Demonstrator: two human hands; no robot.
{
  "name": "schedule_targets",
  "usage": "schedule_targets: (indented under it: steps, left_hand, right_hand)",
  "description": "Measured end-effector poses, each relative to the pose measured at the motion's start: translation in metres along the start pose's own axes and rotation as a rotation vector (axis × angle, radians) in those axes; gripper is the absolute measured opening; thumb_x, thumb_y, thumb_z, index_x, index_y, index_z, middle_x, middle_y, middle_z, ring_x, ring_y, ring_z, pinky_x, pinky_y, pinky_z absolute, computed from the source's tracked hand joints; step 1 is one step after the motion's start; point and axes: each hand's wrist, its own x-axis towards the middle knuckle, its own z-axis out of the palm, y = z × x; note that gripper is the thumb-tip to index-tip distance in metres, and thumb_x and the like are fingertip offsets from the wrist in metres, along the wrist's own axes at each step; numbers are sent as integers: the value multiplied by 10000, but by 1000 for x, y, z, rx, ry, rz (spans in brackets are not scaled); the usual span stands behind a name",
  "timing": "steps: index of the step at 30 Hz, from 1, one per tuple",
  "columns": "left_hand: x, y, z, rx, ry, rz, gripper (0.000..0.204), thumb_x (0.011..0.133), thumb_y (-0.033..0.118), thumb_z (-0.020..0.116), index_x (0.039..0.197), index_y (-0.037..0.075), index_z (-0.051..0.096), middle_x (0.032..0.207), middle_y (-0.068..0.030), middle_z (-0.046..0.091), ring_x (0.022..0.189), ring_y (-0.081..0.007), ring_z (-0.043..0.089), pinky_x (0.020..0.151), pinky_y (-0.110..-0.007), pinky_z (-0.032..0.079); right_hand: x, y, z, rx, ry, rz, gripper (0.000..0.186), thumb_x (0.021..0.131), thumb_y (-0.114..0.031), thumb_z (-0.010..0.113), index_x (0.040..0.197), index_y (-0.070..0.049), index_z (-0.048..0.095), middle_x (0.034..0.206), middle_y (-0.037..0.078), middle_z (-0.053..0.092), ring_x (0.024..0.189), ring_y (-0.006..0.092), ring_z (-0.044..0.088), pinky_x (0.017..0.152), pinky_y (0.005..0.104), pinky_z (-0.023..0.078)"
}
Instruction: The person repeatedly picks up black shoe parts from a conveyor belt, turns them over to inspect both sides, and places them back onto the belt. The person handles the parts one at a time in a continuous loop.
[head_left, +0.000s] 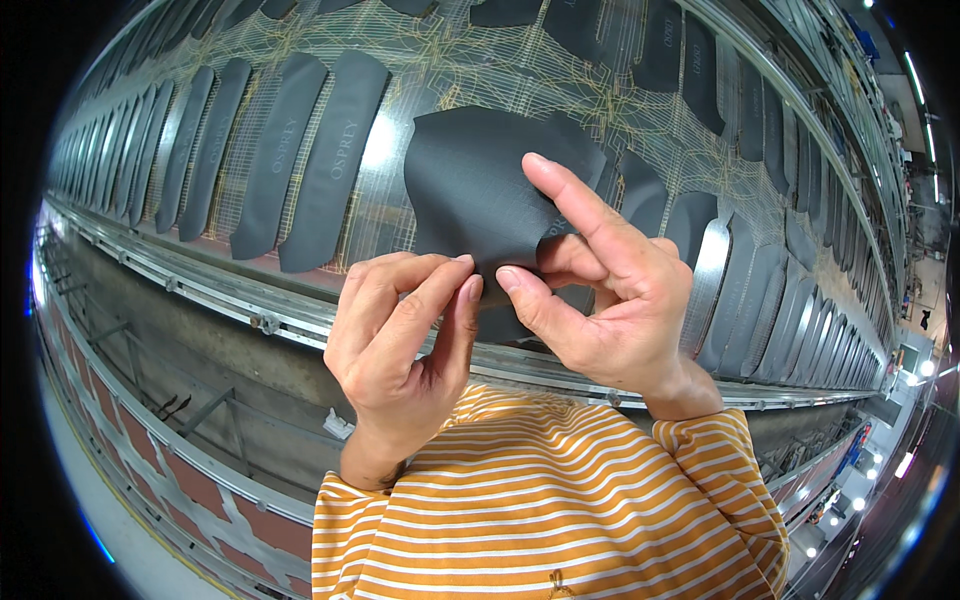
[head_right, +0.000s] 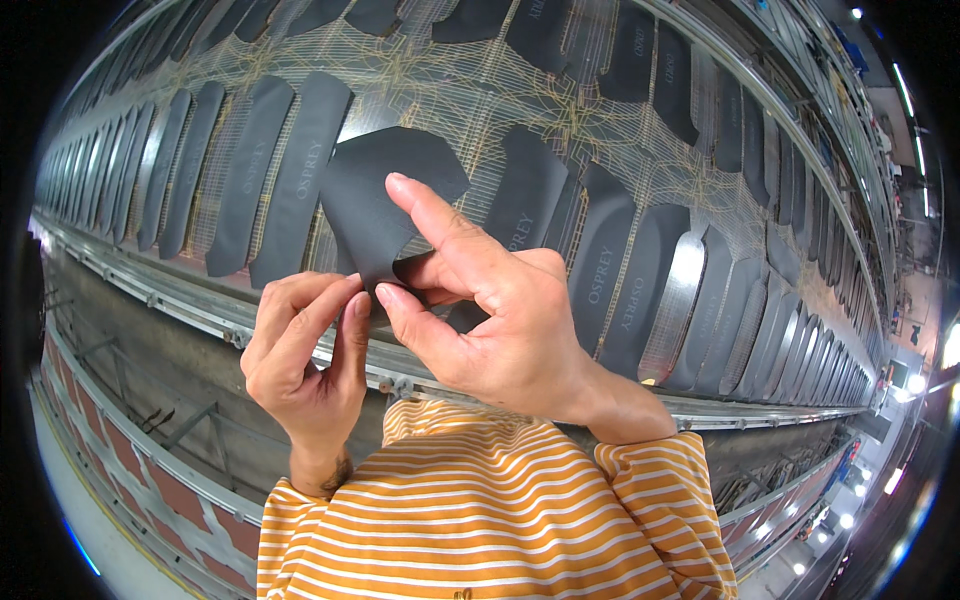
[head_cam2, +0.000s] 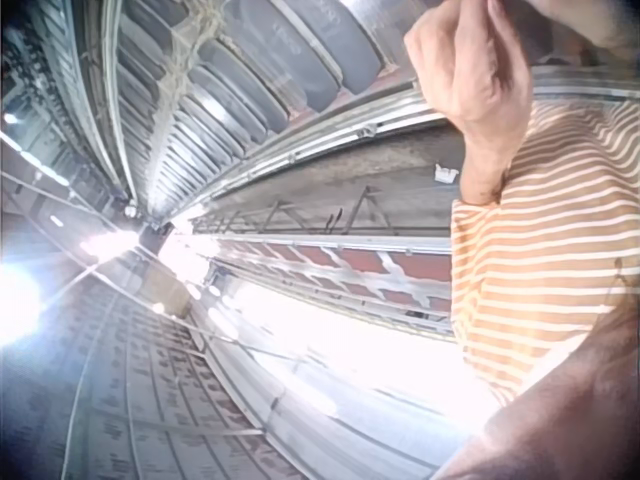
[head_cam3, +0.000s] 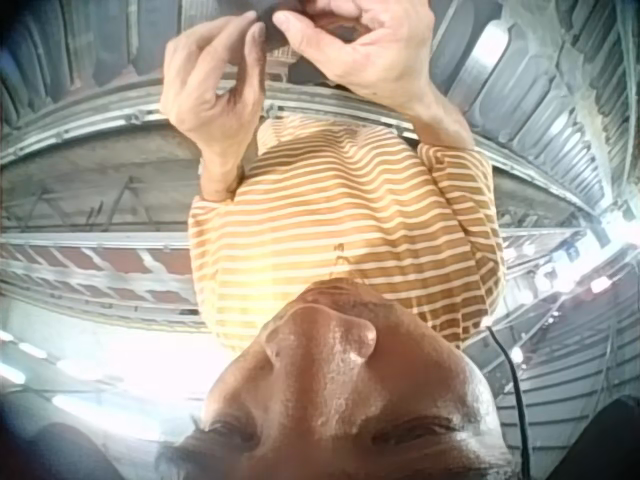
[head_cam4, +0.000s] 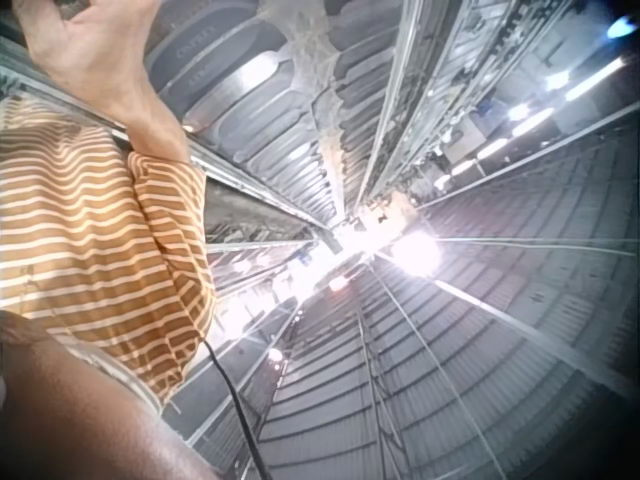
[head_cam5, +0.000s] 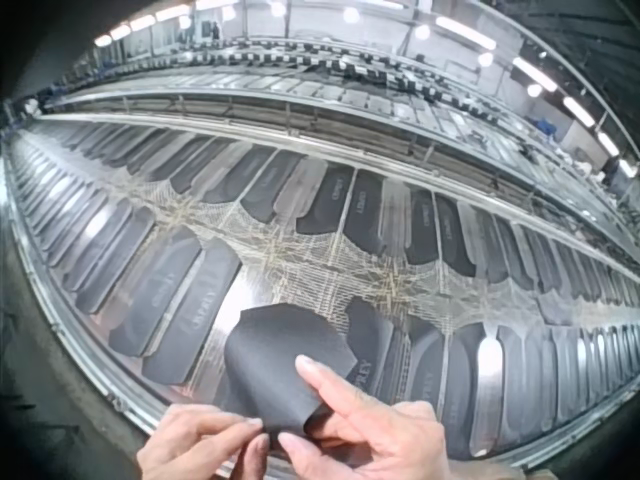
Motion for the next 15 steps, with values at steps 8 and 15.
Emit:
schedule_targets:
  steps: [8, 15]
  left_hand:
    - [-4, -3, -4, 29, -16, 78, 216, 686, -37, 793, 879, 4, 704, 775, -69, 635, 718, -224, 605, 635, -322, 468]
    - [-7, 1, -5, 108, 4, 126, 231, 678, -46, 779, 880, 14, 685, 784, -68, 630, 716, -232, 596, 645, -336, 448]
  right_hand:
    - [-4, -2, -2, -24, -38, -48, 620, 792, 76, 709, 1369, 68, 482, 755, 96, 718, 746, 80, 683, 721, 211, 546]
    - [-7, -7, 0, 28, -56, 20, 594, 799, 68, 705, 1356, 68, 497, 737, 80, 710, 719, 63, 664, 715, 214, 550]
